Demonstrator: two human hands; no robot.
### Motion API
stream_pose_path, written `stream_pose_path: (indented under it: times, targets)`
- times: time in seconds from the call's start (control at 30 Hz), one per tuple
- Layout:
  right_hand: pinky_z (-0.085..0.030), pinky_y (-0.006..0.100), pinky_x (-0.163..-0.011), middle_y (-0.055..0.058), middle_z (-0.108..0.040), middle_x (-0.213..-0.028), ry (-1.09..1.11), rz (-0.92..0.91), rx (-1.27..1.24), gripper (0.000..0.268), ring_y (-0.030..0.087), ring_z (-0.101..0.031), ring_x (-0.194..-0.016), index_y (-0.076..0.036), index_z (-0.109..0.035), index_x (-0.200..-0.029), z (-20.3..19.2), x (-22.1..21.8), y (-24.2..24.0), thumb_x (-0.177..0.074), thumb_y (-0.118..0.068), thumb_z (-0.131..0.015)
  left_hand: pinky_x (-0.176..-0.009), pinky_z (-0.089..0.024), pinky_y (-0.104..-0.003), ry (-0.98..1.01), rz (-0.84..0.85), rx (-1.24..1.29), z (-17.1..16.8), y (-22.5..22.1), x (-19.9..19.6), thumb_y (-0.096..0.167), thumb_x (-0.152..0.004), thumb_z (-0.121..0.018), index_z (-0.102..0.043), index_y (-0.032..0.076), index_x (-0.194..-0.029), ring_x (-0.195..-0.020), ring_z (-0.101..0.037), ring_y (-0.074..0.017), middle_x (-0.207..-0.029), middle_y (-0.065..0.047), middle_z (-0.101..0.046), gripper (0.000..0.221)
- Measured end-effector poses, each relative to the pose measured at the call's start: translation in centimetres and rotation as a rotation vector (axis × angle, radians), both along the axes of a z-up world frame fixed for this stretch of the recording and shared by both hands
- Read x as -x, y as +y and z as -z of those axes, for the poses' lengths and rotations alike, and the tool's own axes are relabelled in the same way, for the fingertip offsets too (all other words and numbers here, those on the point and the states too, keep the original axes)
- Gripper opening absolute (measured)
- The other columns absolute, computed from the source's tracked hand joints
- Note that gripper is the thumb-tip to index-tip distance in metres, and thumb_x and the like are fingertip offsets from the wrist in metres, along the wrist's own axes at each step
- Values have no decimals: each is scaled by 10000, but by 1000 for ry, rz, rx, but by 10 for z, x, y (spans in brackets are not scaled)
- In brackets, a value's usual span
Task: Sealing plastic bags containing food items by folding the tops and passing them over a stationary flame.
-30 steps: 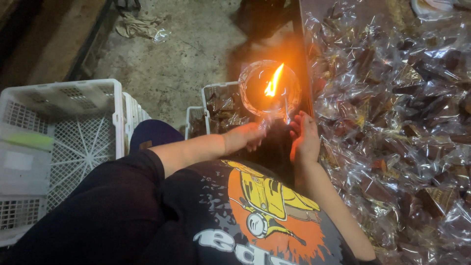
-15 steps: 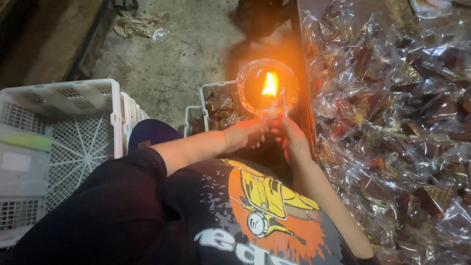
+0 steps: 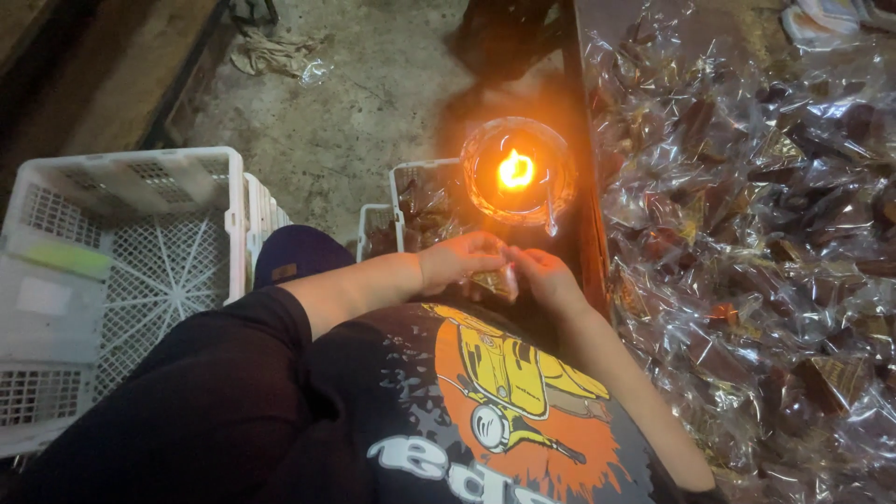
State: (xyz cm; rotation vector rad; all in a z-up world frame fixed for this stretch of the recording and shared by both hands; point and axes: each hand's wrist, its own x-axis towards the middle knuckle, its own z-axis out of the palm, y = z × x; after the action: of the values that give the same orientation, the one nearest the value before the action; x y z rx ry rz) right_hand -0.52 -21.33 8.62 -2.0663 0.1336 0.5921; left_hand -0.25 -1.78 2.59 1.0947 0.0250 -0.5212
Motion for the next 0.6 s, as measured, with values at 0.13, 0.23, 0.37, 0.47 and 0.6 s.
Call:
stream_pose_path:
  times: [0.13, 0.23, 0.37, 0.47, 0.6]
  targets:
    - [-547, 261, -596, 81, -661, -784, -247, 339, -132, 370, 147, -631, -645, -96, -691, -1012, 57, -32, -30, -977, -463, -730, -288, -525, -241, 6, -69, -342, 64, 18, -23, 288, -896, -799, -561, -3, -1342, -470, -684, -238, -1150, -228, -693, 583]
    - [-551, 287, -657, 89, -653, -913, -312, 401, -27, 493, 157, -645, -679, -133, -555, -1307, 70, -48, -45, -974, -448, -738, -459, -618, -359, 126, -257, -311, 77, 30, -34, 276, -893, -821, -459, 29, -1464, -700, -718, -326, -1260, -246, -606, 720]
    - [-572, 318, -748, 210, -651, -1285, -64, 312, 3, 801, 269, -736, -990, -113, -280, -1615, 49, -48, -41, -1010, -501, -632, -960, -569, -449, 281, -330, -228, 56, 44, -30, 283, -926, -793, -102, 182, -1645, -1282, -539, -464, -1638, -275, -198, 1002]
    - [-565, 310, -744, 259, -619, -1361, 23, 229, 3, 844, 316, -711, -1081, -14, -214, -1615, 65, -64, -49, -1035, -512, -571, -933, -599, -414, 200, -363, -469, 61, 66, -27, 305, -890, -815, -332, 159, -1593, -1274, -568, -437, -1563, -329, -314, 866]
    - [-595, 373, -776, 278, -604, -1383, 45, 147, 4, 899, 359, -699, -1128, -9, -145, -1627, 58, -68, -43, -1010, -466, -612, -997, -560, -444, 37, -515, -483, 108, 107, -37, 180, -941, -687, -436, 86, -1534, -1339, -524, -435, -1538, -324, -397, 650]
